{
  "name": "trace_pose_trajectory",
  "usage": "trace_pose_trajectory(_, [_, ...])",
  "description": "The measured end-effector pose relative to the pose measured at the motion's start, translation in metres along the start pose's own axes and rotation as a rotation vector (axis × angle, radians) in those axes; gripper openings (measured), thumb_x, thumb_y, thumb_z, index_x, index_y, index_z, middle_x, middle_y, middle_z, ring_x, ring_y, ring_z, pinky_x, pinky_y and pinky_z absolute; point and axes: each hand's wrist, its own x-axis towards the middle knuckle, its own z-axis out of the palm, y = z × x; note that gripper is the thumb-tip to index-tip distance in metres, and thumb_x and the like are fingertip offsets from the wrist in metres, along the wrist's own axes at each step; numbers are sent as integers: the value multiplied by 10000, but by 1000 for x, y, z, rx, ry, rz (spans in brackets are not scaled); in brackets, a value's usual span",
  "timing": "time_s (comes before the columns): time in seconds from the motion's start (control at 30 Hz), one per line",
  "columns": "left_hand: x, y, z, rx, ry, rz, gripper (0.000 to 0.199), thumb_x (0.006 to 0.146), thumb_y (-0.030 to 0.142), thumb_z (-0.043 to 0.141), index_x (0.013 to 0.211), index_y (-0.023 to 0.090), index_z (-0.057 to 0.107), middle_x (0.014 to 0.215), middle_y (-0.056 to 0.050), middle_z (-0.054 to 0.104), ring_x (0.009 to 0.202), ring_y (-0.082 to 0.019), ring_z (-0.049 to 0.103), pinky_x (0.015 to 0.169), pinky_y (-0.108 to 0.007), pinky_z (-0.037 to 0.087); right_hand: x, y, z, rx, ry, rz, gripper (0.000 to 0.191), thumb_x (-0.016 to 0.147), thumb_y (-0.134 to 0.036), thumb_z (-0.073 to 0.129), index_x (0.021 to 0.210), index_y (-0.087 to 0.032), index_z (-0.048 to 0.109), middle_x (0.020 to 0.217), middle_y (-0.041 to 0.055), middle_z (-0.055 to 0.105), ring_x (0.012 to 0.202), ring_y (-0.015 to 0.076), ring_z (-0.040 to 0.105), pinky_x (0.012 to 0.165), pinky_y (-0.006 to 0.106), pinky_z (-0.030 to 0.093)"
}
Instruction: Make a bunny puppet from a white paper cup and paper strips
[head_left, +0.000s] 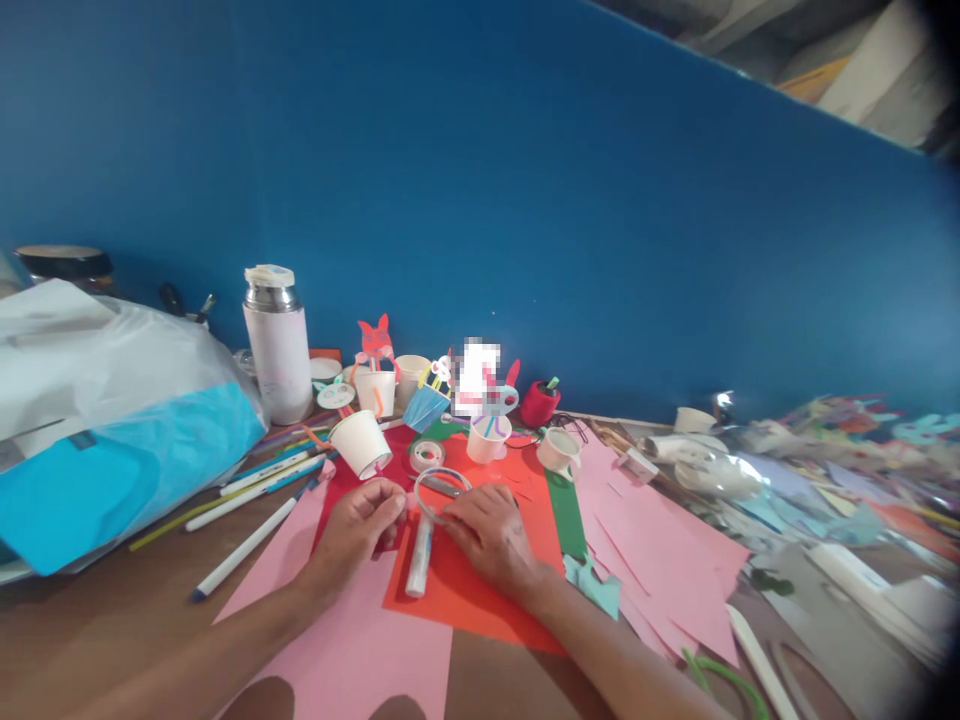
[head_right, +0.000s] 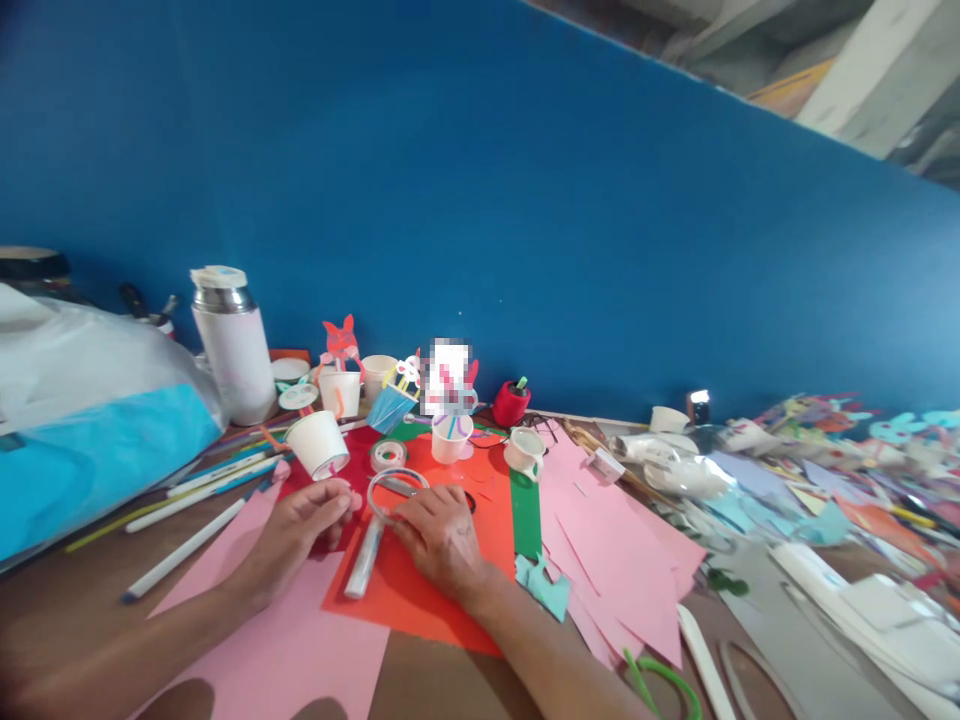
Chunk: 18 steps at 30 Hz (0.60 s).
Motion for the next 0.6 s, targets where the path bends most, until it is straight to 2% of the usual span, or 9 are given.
trace_pose_trajectory(0.13, [-1, -1, 2, 109, -35, 30, 205, 739, 356, 534, 692, 156, 538, 457, 71, 403, 397, -45, 343, 388, -160, 263, 6, -7, 6, 88, 98, 52, 111, 832, -255, 512, 861, -231, 616, 820, 24, 644, 769, 155, 541, 698, 308, 345])
trace_pose_trajectory(0.33, [0, -5, 4, 194, -116, 67, 217, 743, 362, 523, 688, 157, 567, 549, 42, 467, 443, -58, 380, 414, -174, 308, 8, -15, 10, 156, 68, 62, 97, 815, -259, 534, 853, -227, 618, 805, 15, 638, 782, 151, 542, 700, 303, 345])
trace_pose_trajectory(0.6, [1, -7, 5, 266, -124, 121, 202, 742, 343, 523, 677, 156, 566, 546, 36, 465, 466, -69, 374, 420, -176, 302, 6, -16, 9, 192, 70, 54, 66, 804, -245, 547, 790, -223, 608, 783, 5, 632, 771, 145, 548, 712, 305, 345])
